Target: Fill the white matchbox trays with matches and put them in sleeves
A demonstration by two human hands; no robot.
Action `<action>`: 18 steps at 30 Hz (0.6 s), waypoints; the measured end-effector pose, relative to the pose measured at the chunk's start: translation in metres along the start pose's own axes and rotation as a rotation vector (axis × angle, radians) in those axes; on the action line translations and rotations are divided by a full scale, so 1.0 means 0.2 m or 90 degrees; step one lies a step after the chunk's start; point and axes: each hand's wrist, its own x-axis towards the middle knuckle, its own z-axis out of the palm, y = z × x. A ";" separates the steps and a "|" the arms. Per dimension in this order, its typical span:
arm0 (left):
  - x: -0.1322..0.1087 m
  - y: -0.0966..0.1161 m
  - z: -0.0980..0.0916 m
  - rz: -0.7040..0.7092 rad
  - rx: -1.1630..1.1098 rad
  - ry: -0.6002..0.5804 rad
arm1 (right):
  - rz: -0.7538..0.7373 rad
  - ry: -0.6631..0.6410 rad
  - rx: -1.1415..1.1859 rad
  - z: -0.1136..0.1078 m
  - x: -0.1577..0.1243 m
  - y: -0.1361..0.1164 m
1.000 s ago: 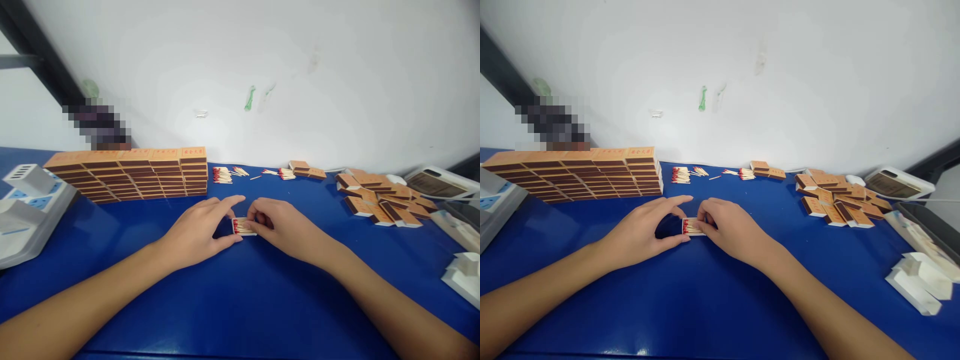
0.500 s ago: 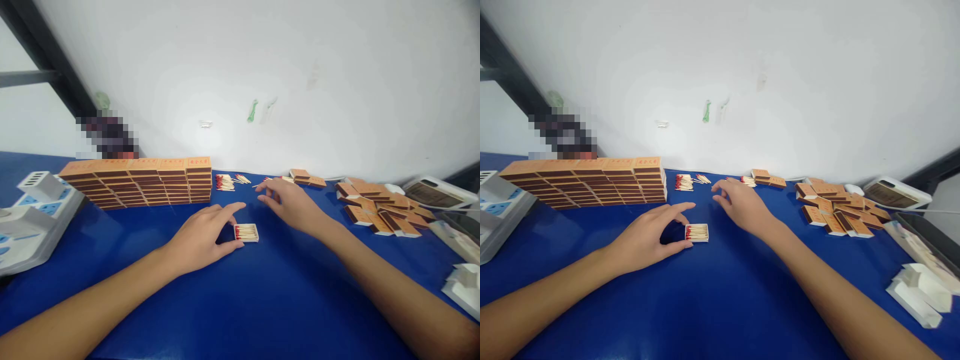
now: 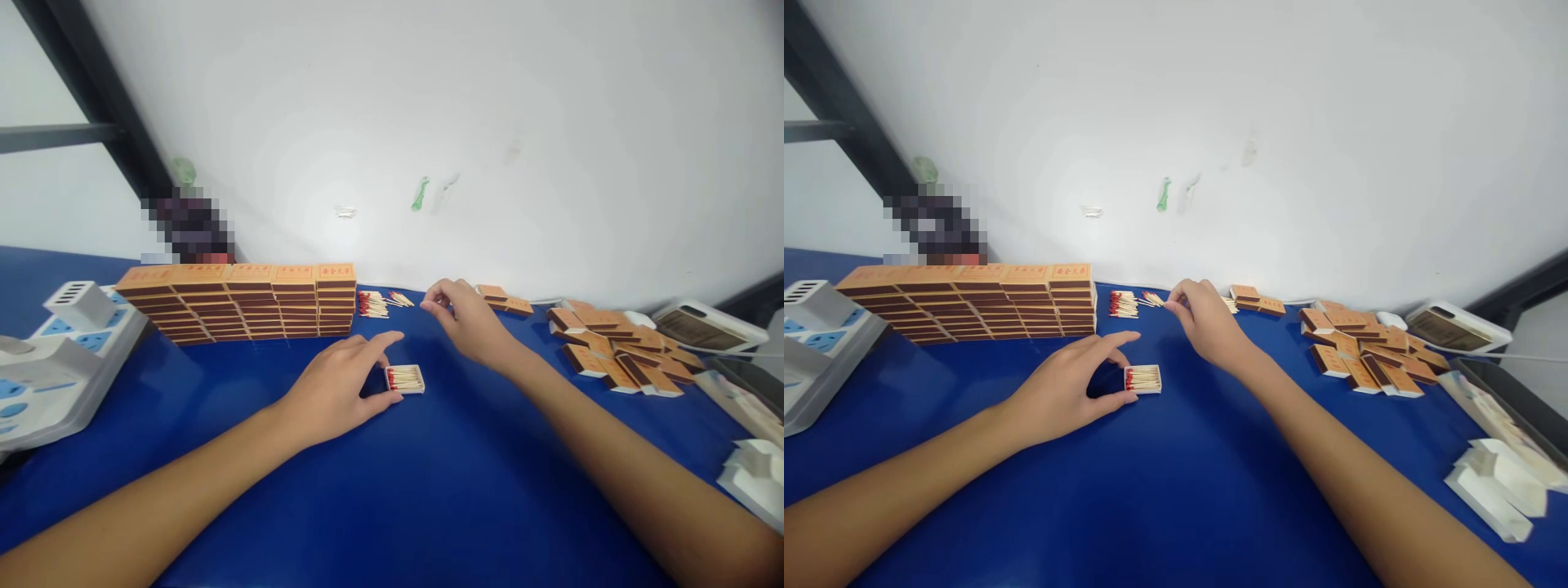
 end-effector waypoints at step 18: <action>0.01 0.00 0.00 0.003 0.016 0.144 | 0.249 0.034 0.471 0.09 -0.29 -0.25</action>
